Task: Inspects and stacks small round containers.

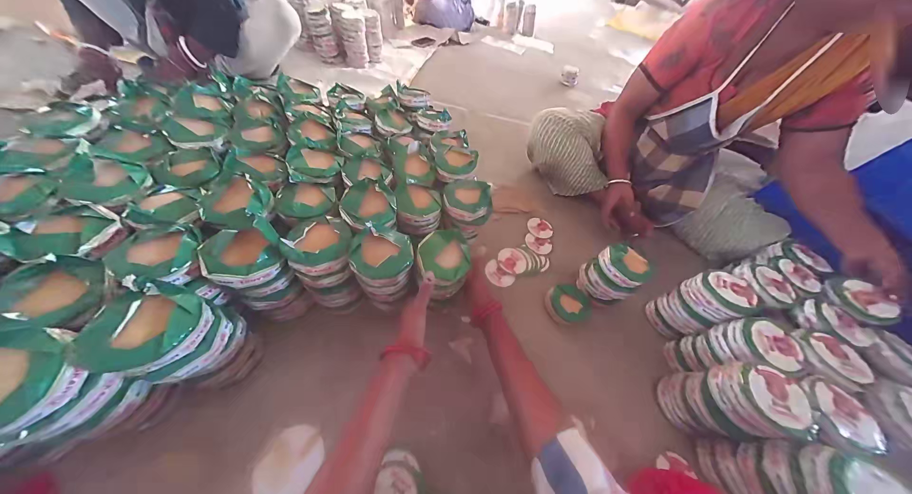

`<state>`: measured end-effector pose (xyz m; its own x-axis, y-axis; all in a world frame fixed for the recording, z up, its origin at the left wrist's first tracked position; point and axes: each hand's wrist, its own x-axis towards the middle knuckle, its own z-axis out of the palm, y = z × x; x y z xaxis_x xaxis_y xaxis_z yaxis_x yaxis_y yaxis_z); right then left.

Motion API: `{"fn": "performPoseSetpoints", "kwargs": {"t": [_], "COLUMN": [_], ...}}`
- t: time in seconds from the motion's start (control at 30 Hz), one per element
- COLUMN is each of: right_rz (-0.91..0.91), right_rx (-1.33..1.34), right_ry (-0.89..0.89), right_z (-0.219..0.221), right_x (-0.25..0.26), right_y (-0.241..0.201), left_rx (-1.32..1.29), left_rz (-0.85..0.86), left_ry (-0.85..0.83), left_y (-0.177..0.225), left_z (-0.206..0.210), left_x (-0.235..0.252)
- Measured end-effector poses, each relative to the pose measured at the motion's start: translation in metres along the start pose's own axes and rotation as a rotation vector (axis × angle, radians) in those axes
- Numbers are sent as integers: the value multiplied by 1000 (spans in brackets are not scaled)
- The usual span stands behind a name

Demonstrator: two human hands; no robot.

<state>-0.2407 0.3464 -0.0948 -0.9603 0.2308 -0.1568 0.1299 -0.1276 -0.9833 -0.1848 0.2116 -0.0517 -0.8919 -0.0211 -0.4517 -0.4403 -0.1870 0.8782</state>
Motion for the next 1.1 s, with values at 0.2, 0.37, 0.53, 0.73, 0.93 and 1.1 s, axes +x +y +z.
{"fn": "performPoseSetpoints", "kwargs": {"t": [0.2,0.37,0.53,0.73,0.93,1.1], "right_rz": [92,172,207,151,4,-50], "right_rx": [12,31,-16,11,135,201], "right_ry": [23,-101,-134,-171,-123,-111], "right_z": [-5,-17,-39,-53,-56,-53], "right_x": [-72,-159,-242,-275,-275,-274], "right_y": [0,14,18,11,-1,-4], "left_rx": [86,-35,252,353,581,418], "left_rz": [-97,-178,-164,276,550,632], "left_ry": [-4,26,-42,-145,-471,-329], "left_y": [-18,-62,-98,-83,-46,-56], "left_z": [-20,-51,-79,-104,-95,-77], "left_x": [-43,-129,-226,-228,-170,-165]}}
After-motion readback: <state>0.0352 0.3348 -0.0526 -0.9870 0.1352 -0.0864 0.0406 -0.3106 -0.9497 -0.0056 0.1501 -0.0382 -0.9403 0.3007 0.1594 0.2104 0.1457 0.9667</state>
